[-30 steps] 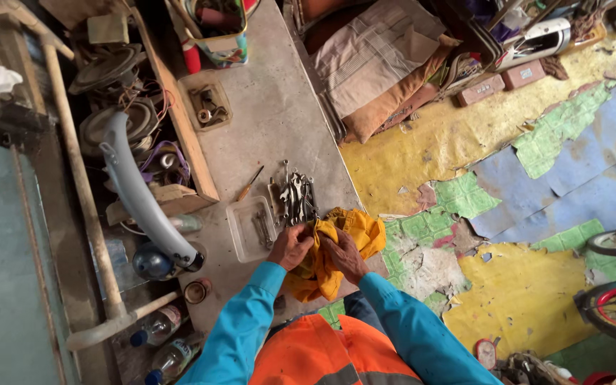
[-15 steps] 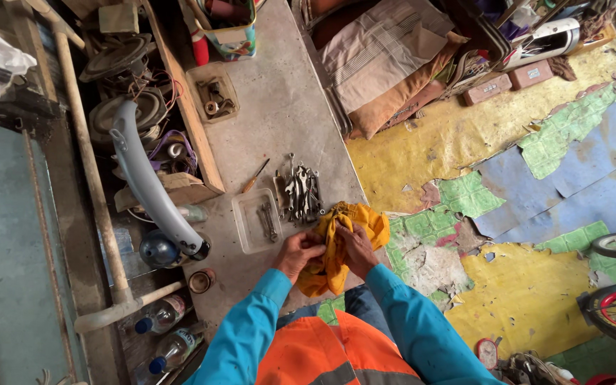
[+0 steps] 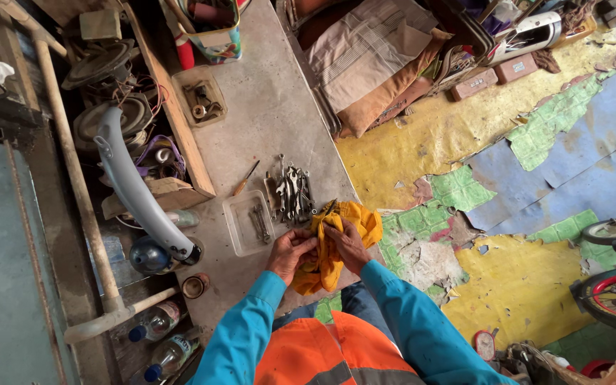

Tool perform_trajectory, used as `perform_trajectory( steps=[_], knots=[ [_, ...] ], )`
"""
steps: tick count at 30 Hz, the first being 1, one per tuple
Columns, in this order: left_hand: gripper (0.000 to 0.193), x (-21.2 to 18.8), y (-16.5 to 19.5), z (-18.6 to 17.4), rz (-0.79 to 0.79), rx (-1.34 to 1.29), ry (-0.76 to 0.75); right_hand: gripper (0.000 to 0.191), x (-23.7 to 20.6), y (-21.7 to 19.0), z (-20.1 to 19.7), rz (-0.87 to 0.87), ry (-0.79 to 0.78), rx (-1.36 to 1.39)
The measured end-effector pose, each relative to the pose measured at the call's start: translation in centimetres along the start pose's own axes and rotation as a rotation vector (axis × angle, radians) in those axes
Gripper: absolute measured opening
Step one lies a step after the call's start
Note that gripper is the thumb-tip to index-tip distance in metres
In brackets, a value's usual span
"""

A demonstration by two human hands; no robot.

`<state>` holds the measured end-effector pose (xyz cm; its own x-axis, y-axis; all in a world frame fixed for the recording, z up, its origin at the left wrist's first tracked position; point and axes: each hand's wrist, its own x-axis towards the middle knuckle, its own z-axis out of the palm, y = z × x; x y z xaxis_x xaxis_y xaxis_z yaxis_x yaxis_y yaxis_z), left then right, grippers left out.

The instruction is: The person stands at a workbench and first handles a gray curved bicycle fender, then uses a yellow cloth to wipe the bench surface and a plastic container. They then wipe metal wrenches and hand tools one at a time with the cloth and lay them out on the bench.

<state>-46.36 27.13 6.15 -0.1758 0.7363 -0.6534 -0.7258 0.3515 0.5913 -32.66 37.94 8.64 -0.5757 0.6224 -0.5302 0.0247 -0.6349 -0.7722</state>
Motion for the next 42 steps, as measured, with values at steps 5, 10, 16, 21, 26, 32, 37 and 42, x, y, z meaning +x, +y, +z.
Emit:
perform_trajectory(
  steps=[5, 10, 16, 21, 26, 32, 37, 42],
  knots=[
    [0.013, 0.4, 0.0, -0.5, -0.080, -0.091, -0.009, 0.019, 0.5, 0.3, -0.4, -0.009, 0.027, 0.013],
    [0.017, 0.4, 0.7, -1.2, -0.162, -0.117, -0.079, 0.018, 1.1, -0.7, -0.3, 0.017, 0.129, 0.090],
    [0.031, 0.3, 0.7, -1.1, -0.183, -0.090, -0.092, 0.019, 1.0, -1.5, -0.6, -0.036, 0.076, 0.077],
    [0.040, 0.3, 0.4, -1.2, -0.195, -0.089, -0.072, 0.018, 1.1, -1.2, -1.0, -0.043, 0.061, 0.064],
    [0.041, 0.2, 0.1, -1.2, -0.186, -0.092, -0.070, 0.016, 1.0, -1.1, -1.2, -0.040, 0.071, 0.093],
    [0.027, 0.2, -0.1, -1.2, -0.161, -0.183, -0.077, 0.017, 0.9, -1.2, -1.1, -0.031, 0.078, 0.098],
    [0.023, 0.0, -0.3, -1.3, -0.166, -0.179, -0.100, 0.017, 0.8, -1.2, -1.3, -0.026, 0.080, 0.090],
    [0.020, -0.1, -0.4, -1.2, -0.161, -0.135, -0.099, 0.016, 0.5, -1.4, -1.2, -0.016, 0.088, 0.106]
  ],
)
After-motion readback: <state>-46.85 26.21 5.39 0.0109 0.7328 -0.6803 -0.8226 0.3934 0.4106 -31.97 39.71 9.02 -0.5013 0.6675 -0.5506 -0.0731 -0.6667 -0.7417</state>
